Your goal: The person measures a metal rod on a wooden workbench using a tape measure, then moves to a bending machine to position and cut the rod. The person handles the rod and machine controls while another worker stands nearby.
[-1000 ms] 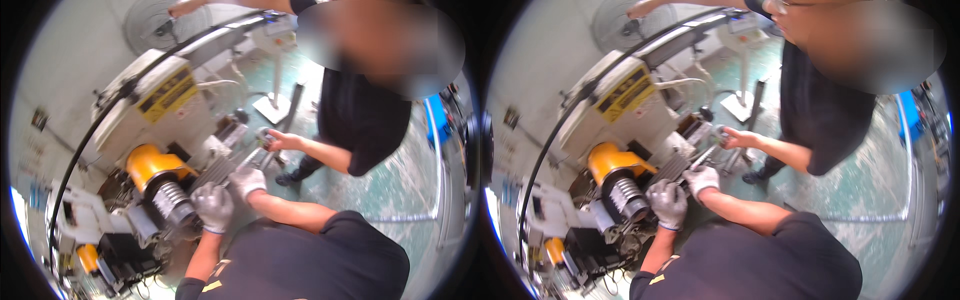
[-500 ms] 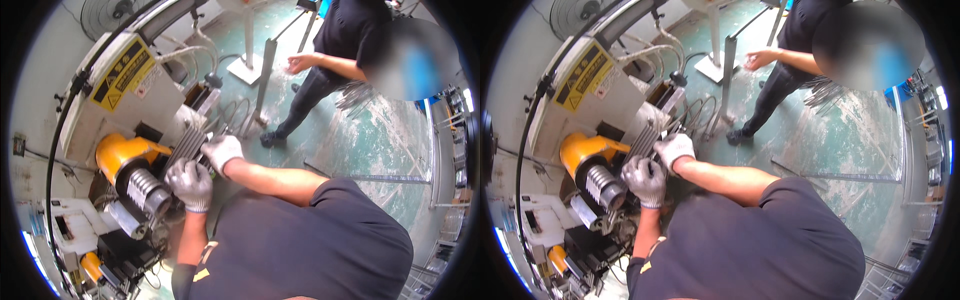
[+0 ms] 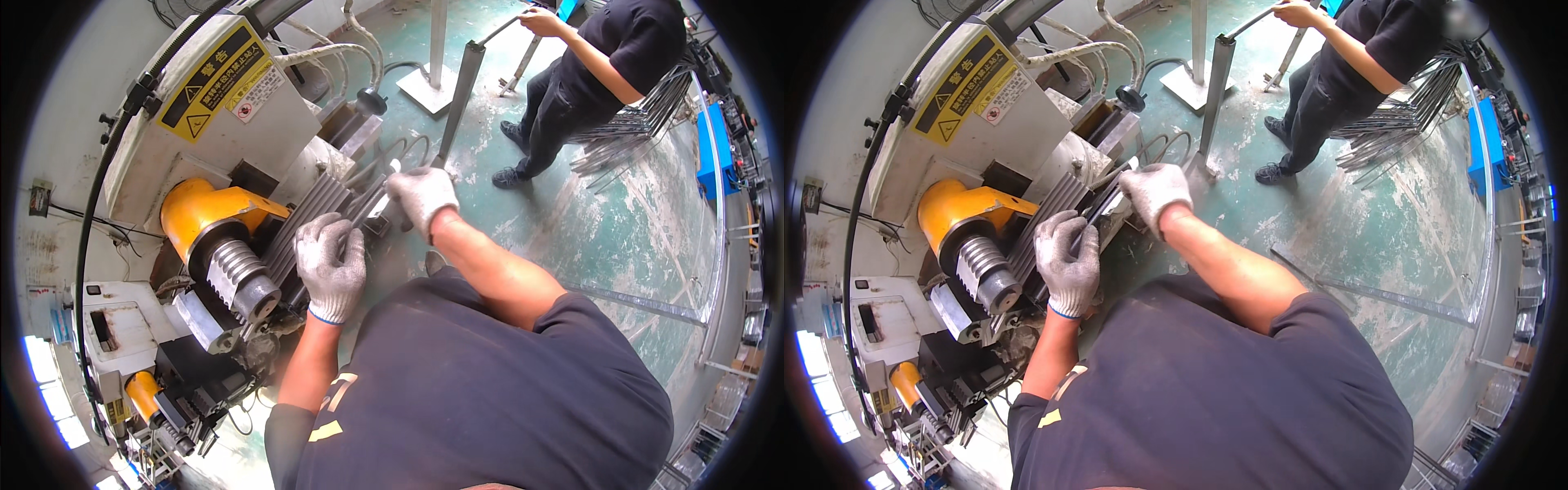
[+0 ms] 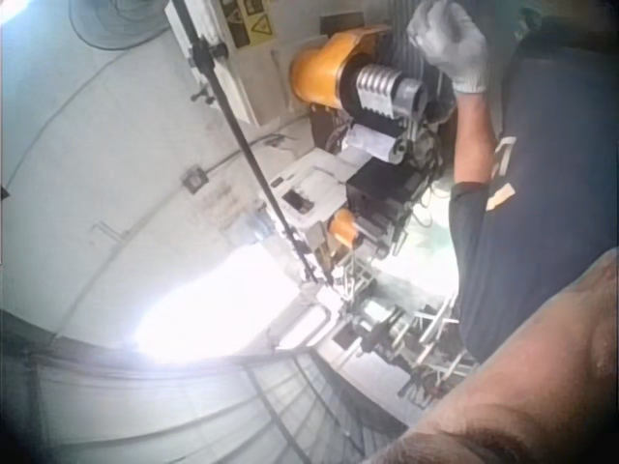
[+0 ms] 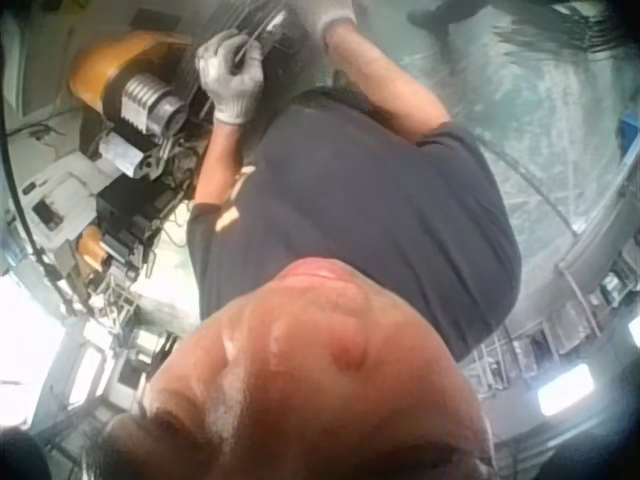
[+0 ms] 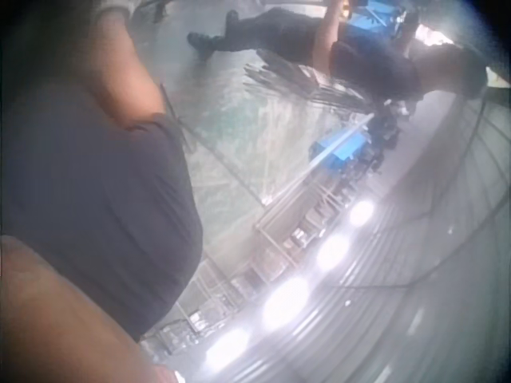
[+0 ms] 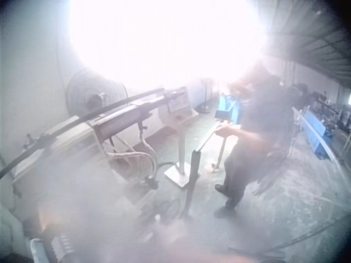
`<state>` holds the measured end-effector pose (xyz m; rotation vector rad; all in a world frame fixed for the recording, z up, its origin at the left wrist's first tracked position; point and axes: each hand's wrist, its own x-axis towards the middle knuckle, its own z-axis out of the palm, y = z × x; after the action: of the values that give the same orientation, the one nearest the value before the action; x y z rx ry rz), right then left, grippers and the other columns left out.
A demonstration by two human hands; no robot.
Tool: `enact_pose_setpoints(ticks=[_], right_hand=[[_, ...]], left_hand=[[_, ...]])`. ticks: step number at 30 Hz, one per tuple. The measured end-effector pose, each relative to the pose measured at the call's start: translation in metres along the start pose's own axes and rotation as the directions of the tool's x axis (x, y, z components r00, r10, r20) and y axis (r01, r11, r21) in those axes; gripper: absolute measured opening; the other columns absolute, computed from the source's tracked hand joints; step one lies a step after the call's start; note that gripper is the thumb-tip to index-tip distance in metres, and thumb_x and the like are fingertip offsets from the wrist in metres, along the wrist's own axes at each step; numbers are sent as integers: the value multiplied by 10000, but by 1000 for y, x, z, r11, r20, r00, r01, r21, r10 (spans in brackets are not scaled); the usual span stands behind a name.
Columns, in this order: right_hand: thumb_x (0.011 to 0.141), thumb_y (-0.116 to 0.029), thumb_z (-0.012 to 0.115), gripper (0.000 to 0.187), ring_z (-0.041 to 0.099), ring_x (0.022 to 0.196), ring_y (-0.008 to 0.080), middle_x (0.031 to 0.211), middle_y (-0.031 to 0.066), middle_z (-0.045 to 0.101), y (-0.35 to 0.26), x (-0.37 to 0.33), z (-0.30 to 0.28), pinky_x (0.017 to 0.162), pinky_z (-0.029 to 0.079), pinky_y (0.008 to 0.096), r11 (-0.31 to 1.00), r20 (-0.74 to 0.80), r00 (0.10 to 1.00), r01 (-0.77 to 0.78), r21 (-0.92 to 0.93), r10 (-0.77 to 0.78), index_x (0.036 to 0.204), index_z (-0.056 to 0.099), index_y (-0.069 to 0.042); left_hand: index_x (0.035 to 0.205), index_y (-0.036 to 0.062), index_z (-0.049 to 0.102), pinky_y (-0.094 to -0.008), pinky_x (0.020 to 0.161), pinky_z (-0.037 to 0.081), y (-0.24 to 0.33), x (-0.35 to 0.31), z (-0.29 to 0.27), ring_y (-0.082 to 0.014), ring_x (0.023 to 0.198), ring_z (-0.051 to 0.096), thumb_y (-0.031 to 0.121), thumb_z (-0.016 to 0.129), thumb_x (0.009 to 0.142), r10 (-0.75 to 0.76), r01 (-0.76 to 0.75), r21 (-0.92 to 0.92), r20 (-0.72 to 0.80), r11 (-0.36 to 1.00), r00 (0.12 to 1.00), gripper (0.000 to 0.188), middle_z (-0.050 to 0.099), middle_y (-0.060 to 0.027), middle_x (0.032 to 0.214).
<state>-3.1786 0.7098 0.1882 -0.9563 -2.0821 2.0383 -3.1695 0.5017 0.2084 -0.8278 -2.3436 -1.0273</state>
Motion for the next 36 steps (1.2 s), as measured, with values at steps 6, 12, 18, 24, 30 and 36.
enact_pose_setpoints(ticks=[6, 12, 18, 24, 30, 36], right_hand=[[862, -140, 721, 209, 542, 430, 229, 648, 116, 605, -43, -6, -60, 419, 513, 406, 982, 160, 983, -117, 148, 93, 862, 695, 68], [846, -133, 728, 214, 557, 426, 197, 633, 105, 605, -69, -20, -99, 423, 505, 378, 997, 205, 976, -62, -53, 71, 880, 716, 78], [903, -405, 747, 451, 743, 682, 278, 762, 202, 754, -102, -47, -120, 734, 618, 415, 757, 277, 957, 120, -642, 83, 953, 831, 36], [848, -334, 708, 411, 750, 679, 349, 874, 240, 782, -90, -41, -122, 683, 631, 438, 540, 382, 916, 261, -800, 124, 979, 827, 37], [778, -190, 747, 175, 502, 453, 191, 602, 68, 545, -44, -35, -144, 406, 521, 426, 841, 266, 865, -269, -470, 425, 739, 688, -30], [842, -188, 724, 146, 422, 398, 164, 535, 27, 466, 39, -51, -135, 436, 499, 447, 767, 314, 729, -642, 7, 608, 769, 693, -66]], left_hand=[[1080, 10, 750, -389, 990, 566, 7, 1, 23, -306, 1076, 710, -35, 804, 854, -119, 128, -235, 53, 964, 992, 237, 740, -168, 1177], [1243, -9, 696, -344, 1000, 563, 11, -5, 39, -241, 1089, 703, -47, 801, 869, -196, 259, -354, 204, 899, 959, 390, 704, -138, 1215], [1307, 4, 688, -398, 1049, 560, 31, -9, 63, -297, 1169, 703, 20, 822, 867, -102, 202, -348, 285, 915, 953, 460, 701, -161, 1272], [1289, 0, 706, -383, 944, 579, 42, -12, 75, -285, 1020, 718, 56, 830, 869, -82, 187, -334, 306, 924, 948, 441, 722, -157, 1176], [1241, -23, 744, -309, 926, 578, 28, -25, 81, -135, 1003, 708, 72, 786, 942, -301, 669, -405, 665, 624, 683, 316, 767, -72, 1092], [1321, -17, 715, -302, 936, 578, 47, -27, 62, -116, 1010, 701, 46, 768, 960, -195, 678, -423, 746, 601, 637, 371, 775, -66, 1091]])
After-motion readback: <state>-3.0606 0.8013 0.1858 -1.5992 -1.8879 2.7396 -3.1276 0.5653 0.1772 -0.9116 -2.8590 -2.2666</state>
